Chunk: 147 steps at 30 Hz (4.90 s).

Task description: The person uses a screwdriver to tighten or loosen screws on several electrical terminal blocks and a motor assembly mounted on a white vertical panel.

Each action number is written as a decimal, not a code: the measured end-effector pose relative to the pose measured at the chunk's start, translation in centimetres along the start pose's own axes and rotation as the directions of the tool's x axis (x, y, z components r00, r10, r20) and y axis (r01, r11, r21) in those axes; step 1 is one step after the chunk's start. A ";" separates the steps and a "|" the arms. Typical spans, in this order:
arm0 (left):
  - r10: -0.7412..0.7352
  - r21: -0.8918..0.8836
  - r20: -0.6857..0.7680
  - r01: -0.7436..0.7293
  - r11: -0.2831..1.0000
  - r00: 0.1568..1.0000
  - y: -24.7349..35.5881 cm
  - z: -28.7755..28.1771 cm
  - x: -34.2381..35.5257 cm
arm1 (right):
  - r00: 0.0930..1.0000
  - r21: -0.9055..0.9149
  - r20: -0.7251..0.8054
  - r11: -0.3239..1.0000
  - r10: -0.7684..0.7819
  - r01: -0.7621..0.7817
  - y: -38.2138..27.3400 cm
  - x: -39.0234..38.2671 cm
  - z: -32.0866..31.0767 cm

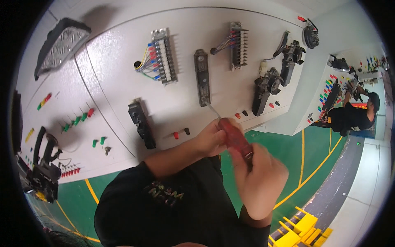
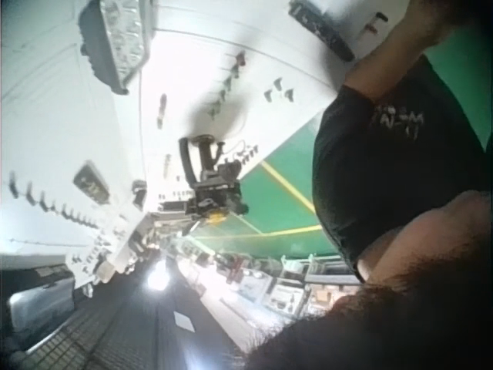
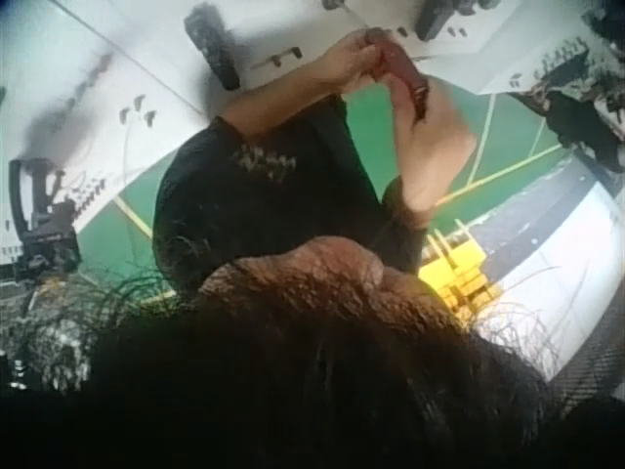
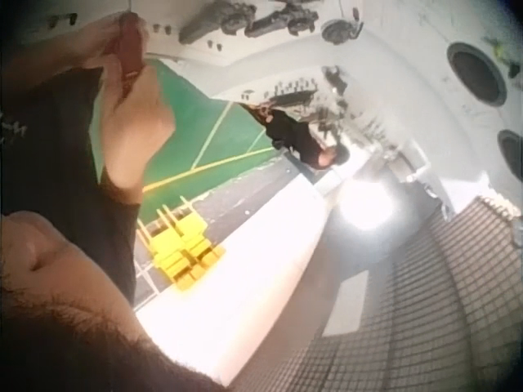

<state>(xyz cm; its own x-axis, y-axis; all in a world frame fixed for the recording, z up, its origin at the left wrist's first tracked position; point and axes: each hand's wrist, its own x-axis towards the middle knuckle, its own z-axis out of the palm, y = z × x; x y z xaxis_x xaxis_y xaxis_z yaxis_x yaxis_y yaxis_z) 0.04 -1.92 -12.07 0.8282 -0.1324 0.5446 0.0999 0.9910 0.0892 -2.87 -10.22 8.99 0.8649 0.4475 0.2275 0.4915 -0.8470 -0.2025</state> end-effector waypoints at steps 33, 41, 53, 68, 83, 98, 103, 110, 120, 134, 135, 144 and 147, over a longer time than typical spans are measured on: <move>0.061 -0.049 -0.262 -0.076 0.996 0.963 1.3 2.0 0.5 | 0.985 -0.020 -0.041 0.985 -0.170 0.169 -1.4 1.5 0.6; 0.069 -0.061 -0.258 -0.087 0.994 0.964 1.3 4.4 1.3 | 0.991 -0.255 0.113 0.966 0.065 -0.035 -1.0 1.8 0.6; -0.096 -0.058 -0.175 0.087 0.994 0.980 0.7 -1.2 -1.7 | 0.963 -0.200 0.080 0.942 -0.257 0.268 -0.7 1.5 1.6; -0.333 0.881 -0.282 0.380 0.282 0.900 2.1 0.0 0.1 | 0.925 0.381 -0.342 0.924 0.164 -0.023 6.1 -1.6 -2.4; 0.558 0.328 -0.005 0.528 -0.783 0.830 6.4 5.3 1.8 | 0.483 0.803 0.540 -0.251 0.689 -0.541 38.0 -27.5 19.6; 0.652 -0.018 -0.064 0.653 -0.758 0.755 3.2 5.3 4.0 | 0.495 0.338 0.760 0.395 0.422 -0.854 56.4 -34.2 36.2; 0.683 -0.106 -0.119 0.675 -0.730 0.721 3.0 5.6 4.3 | 0.181 0.228 0.895 -0.069 0.408 -0.971 56.2 -22.0 35.7; 0.721 -0.168 -0.131 0.701 -0.693 0.681 3.2 5.3 4.4 | 0.157 0.166 0.949 -0.007 0.274 -0.986 55.2 -15.3 37.2; 0.674 -0.304 -0.216 0.607 -0.734 0.707 2.1 4.2 4.2 | 0.740 0.293 0.607 0.947 -0.289 0.129 51.5 -17.3 44.6; 0.644 -0.262 -0.273 0.589 -0.764 0.714 2.6 5.1 3.7 | 0.584 0.379 0.632 0.861 -0.509 0.340 43.4 -8.8 44.0; 0.658 -0.266 -0.270 0.602 -0.753 0.703 2.8 4.6 3.3 | 0.570 0.378 0.640 0.857 -0.516 0.350 43.3 -8.5 43.8; 0.626 -0.239 -0.149 0.587 -0.774 0.765 3.0 3.0 3.5 | 0.546 0.373 0.651 0.848 -0.528 0.376 42.9 -7.5 43.8; 0.679 -0.235 -0.141 0.642 -0.730 0.720 2.6 2.6 3.4 | 0.532 0.374 0.654 0.842 -0.537 0.389 42.9 -7.1 43.9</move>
<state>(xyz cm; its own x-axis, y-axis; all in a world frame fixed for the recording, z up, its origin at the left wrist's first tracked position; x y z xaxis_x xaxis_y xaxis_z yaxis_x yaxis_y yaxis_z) 1.62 0.11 -7.81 0.7420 0.5803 0.3355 0.5884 -0.8037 0.0887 16.60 -37.10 -43.16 0.2633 0.8809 -0.3933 0.7884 -0.4314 -0.4386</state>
